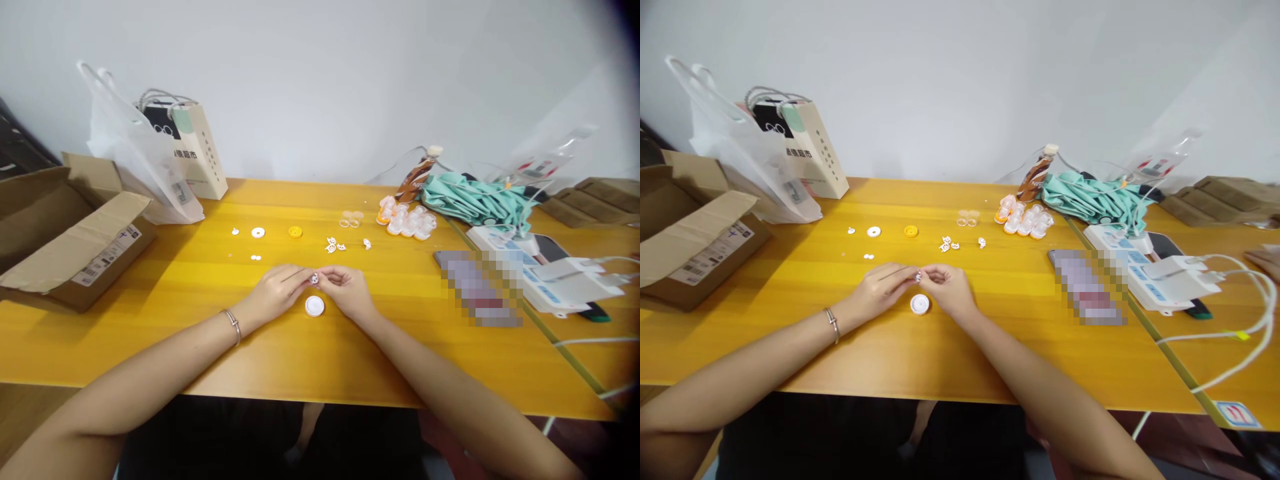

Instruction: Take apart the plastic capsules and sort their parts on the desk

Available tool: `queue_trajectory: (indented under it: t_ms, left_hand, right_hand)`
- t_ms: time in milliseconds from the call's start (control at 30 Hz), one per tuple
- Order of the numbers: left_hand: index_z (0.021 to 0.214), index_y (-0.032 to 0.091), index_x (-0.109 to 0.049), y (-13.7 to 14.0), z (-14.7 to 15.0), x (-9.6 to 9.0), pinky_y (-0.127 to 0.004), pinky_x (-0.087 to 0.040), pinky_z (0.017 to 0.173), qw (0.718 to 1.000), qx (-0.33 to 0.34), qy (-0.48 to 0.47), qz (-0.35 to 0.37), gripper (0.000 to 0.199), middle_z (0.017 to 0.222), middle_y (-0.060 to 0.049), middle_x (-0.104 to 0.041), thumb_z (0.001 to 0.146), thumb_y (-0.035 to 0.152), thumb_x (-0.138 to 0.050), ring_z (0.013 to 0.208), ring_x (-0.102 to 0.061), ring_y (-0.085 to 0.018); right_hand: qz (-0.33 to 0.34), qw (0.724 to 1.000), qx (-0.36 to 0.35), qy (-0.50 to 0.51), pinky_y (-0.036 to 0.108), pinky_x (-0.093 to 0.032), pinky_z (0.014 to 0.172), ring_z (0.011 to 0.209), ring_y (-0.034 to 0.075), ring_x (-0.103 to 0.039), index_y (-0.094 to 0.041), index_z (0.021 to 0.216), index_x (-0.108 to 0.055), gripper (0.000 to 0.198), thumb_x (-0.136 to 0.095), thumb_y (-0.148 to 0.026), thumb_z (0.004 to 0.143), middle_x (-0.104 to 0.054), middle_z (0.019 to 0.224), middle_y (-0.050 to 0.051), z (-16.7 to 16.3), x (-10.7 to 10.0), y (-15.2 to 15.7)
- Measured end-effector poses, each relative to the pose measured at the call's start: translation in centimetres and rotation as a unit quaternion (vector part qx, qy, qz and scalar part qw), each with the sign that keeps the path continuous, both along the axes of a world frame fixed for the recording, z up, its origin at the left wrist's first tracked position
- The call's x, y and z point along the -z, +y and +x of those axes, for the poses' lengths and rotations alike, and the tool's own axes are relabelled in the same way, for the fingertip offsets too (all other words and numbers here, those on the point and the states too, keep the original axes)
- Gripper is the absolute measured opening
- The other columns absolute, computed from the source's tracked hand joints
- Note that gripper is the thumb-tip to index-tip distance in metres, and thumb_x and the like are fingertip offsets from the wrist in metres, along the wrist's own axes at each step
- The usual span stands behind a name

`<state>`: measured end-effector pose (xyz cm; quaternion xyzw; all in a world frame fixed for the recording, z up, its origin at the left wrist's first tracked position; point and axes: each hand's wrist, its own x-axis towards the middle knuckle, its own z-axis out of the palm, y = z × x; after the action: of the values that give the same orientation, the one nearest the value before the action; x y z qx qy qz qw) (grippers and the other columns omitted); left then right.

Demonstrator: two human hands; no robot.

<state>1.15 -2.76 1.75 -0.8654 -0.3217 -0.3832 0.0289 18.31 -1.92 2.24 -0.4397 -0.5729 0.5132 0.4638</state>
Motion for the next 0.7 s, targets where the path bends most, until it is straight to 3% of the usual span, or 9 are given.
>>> queue_trajectory:
  t_ms: [167,400,567,700]
  left_hand:
    - [0.108,0.016,-0.055,0.11,-0.01,0.26,-0.030,-0.051,0.073,0.999,-0.007,0.001,0.031,0.023,0.093,-0.007,-0.065,0.087,0.015,-0.049,0.078,-0.060,-0.015]
    - [0.110,0.016,-0.054,0.37,-0.07,0.72,-0.030,-0.052,0.074,1.000,-0.009,0.021,0.021,0.024,0.095,-0.008,-0.065,0.087,0.014,-0.047,0.079,-0.061,-0.015]
    - [0.113,0.017,-0.052,0.37,-0.06,0.93,-0.030,-0.052,0.071,0.999,-0.015,0.027,0.036,0.027,0.088,-0.007,-0.065,0.086,0.014,-0.050,0.075,-0.061,-0.015]
    - [0.113,0.017,-0.053,0.28,0.15,0.43,-0.028,-0.053,0.073,0.999,0.015,-0.046,-0.021,0.028,0.093,-0.008,-0.066,0.085,0.015,-0.052,0.080,-0.062,-0.014]
  right_hand:
    - [-0.003,1.000,0.011,0.006,0.033,-0.054,0.073,0.068,0.018,-0.067,-0.018,0.070,-0.066,0.013,-0.067,-0.029,0.063,-0.071,0.074,0.003,-0.14,-0.12,-0.04]
    - [-0.021,0.999,0.010,0.023,0.034,-0.054,0.072,0.066,0.018,-0.066,-0.018,0.067,-0.066,0.016,-0.067,-0.033,0.062,-0.071,0.076,0.004,0.07,0.49,0.35]
    - [-0.045,0.998,-0.001,0.038,0.033,-0.054,0.070,0.063,0.016,-0.066,-0.018,0.068,-0.066,0.015,-0.067,-0.031,0.063,-0.071,0.073,0.003,0.18,0.48,0.54]
    - [-0.086,0.994,-0.008,0.063,0.030,-0.055,0.066,0.058,0.014,-0.064,-0.017,0.068,-0.066,0.016,-0.068,-0.032,0.063,-0.070,0.066,0.001,0.38,0.27,0.71]
